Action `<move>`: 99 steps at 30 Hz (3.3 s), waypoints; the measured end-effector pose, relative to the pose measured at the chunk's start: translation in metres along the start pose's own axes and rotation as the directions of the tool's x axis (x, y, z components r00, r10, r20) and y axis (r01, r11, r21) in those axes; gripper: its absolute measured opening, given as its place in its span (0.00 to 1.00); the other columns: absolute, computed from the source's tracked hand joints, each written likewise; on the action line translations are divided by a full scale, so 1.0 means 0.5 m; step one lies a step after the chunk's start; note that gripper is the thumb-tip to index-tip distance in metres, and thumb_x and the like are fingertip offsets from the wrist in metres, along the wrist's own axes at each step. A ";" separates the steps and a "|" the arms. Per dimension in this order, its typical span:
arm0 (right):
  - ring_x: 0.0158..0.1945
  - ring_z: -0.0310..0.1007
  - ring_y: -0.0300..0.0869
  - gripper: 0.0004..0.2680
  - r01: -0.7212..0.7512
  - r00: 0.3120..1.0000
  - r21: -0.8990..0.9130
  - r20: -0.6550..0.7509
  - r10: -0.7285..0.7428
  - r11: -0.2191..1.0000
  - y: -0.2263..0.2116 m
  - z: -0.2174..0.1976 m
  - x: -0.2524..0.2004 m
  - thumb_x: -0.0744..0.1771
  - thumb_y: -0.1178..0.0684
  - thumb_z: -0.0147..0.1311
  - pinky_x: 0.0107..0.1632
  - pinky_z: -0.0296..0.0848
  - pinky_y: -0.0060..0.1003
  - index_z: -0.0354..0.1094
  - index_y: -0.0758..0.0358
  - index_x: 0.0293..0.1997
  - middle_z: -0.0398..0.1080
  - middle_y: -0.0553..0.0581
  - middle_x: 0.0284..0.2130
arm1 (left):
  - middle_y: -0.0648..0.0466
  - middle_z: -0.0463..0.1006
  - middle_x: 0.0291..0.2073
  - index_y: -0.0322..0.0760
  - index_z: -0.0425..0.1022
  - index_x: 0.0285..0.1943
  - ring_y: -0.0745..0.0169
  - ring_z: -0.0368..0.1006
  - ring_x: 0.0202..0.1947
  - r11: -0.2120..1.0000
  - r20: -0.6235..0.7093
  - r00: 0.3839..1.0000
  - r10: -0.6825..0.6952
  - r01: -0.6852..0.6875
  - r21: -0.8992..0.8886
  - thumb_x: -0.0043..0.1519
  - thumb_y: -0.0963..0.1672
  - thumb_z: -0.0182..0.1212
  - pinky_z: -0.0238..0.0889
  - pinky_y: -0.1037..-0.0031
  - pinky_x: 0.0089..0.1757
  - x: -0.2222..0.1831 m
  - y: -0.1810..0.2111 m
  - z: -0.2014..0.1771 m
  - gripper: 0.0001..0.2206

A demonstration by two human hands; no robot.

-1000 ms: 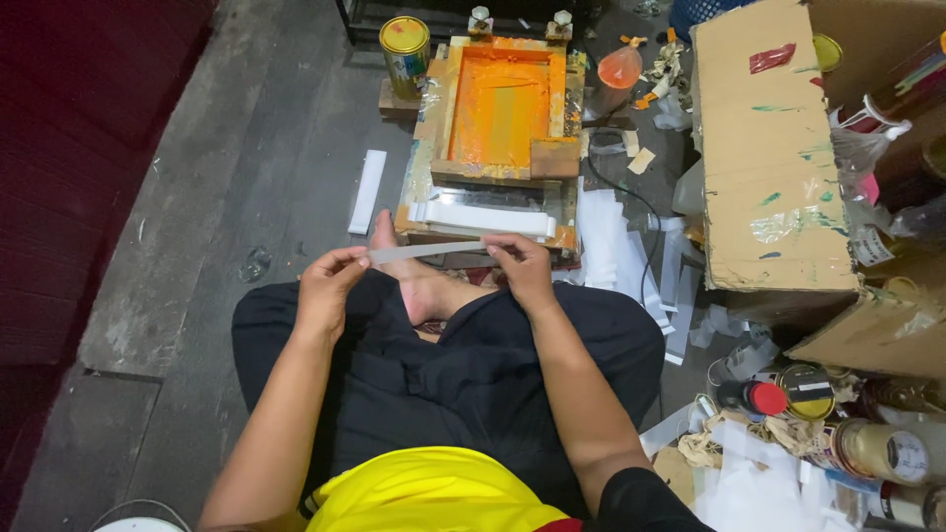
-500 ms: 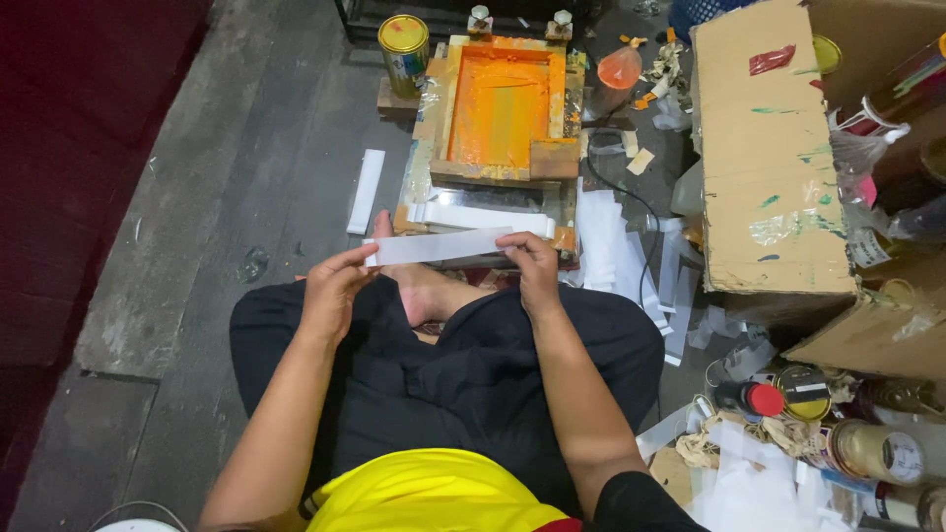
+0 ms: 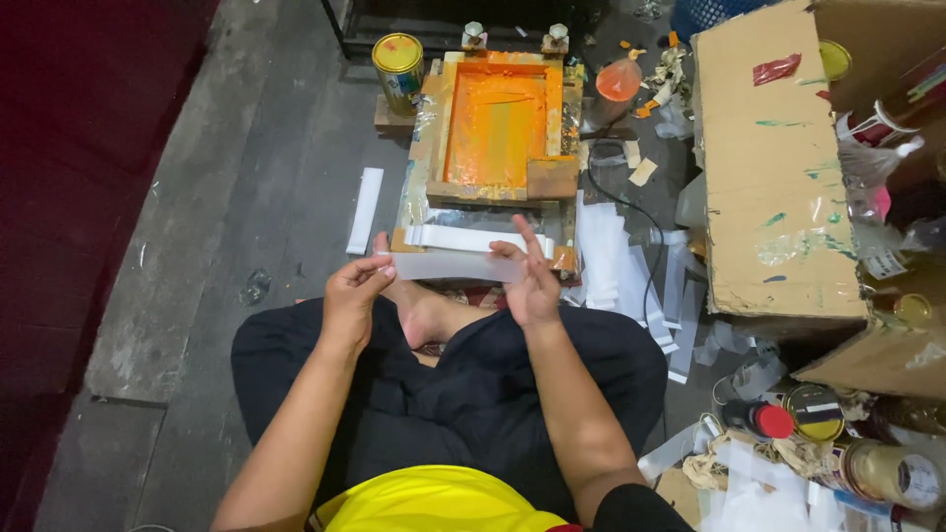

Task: Manual screen printing of orange ink onto small white strips using a screen frame and squeegee.

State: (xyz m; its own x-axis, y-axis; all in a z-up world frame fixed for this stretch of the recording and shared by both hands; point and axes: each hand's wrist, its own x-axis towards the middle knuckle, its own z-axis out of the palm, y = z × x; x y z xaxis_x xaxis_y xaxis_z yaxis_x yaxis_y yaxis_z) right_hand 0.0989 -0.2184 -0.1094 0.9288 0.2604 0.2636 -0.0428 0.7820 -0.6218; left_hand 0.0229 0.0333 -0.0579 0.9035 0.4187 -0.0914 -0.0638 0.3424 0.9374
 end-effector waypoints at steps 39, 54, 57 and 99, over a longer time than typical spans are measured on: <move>0.42 0.69 0.38 0.07 -0.138 0.964 -0.493 -0.266 0.002 0.859 0.092 0.006 -0.009 0.68 0.54 0.62 0.54 0.69 0.39 0.76 0.68 0.44 0.75 0.55 0.37 | 0.60 0.72 0.25 0.39 0.83 0.42 0.82 0.65 0.23 0.947 0.070 0.997 -0.032 0.008 0.320 0.53 0.39 0.75 0.59 0.90 0.28 -0.019 -0.084 0.062 0.10; 0.39 0.68 0.32 0.08 -0.140 0.948 -0.659 -0.304 -0.091 0.739 -0.022 0.024 0.016 0.67 0.51 0.62 0.52 0.68 0.28 0.81 0.61 0.48 0.78 0.53 0.33 | 0.57 0.76 0.31 0.34 0.82 0.47 0.79 0.71 0.28 0.980 -0.078 0.997 0.013 0.003 0.200 0.53 0.38 0.74 0.65 0.87 0.36 -0.016 -0.039 0.019 0.13; 0.37 0.67 0.31 0.07 -0.150 0.951 -0.692 -0.296 -0.089 0.706 -0.022 0.004 0.017 0.67 0.52 0.62 0.48 0.69 0.28 0.82 0.59 0.47 0.78 0.52 0.30 | 0.57 0.75 0.31 0.33 0.82 0.48 0.78 0.71 0.30 0.980 -0.086 0.996 0.022 -0.004 0.201 0.54 0.38 0.74 0.67 0.85 0.38 -0.018 -0.028 0.008 0.13; 0.26 0.76 0.38 0.06 0.004 1.000 -0.954 0.010 0.019 0.300 0.255 0.192 0.401 0.65 0.60 0.63 0.32 0.74 0.30 0.80 0.59 0.43 0.75 0.56 0.26 | 0.52 0.80 0.32 0.36 0.85 0.45 0.67 0.73 0.36 0.971 -0.021 0.998 -0.066 0.069 0.228 0.52 0.40 0.72 0.69 0.75 0.42 0.370 -0.215 -0.367 0.12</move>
State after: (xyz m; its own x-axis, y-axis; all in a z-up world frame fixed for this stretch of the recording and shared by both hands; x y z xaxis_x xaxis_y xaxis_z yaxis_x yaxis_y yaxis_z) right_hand 0.2445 -0.0122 -0.0651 0.9240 0.2808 0.2596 0.3422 -0.3042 -0.8890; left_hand 0.1191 0.2280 -0.2375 0.8967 0.4125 -0.1605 0.0973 0.1699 0.9806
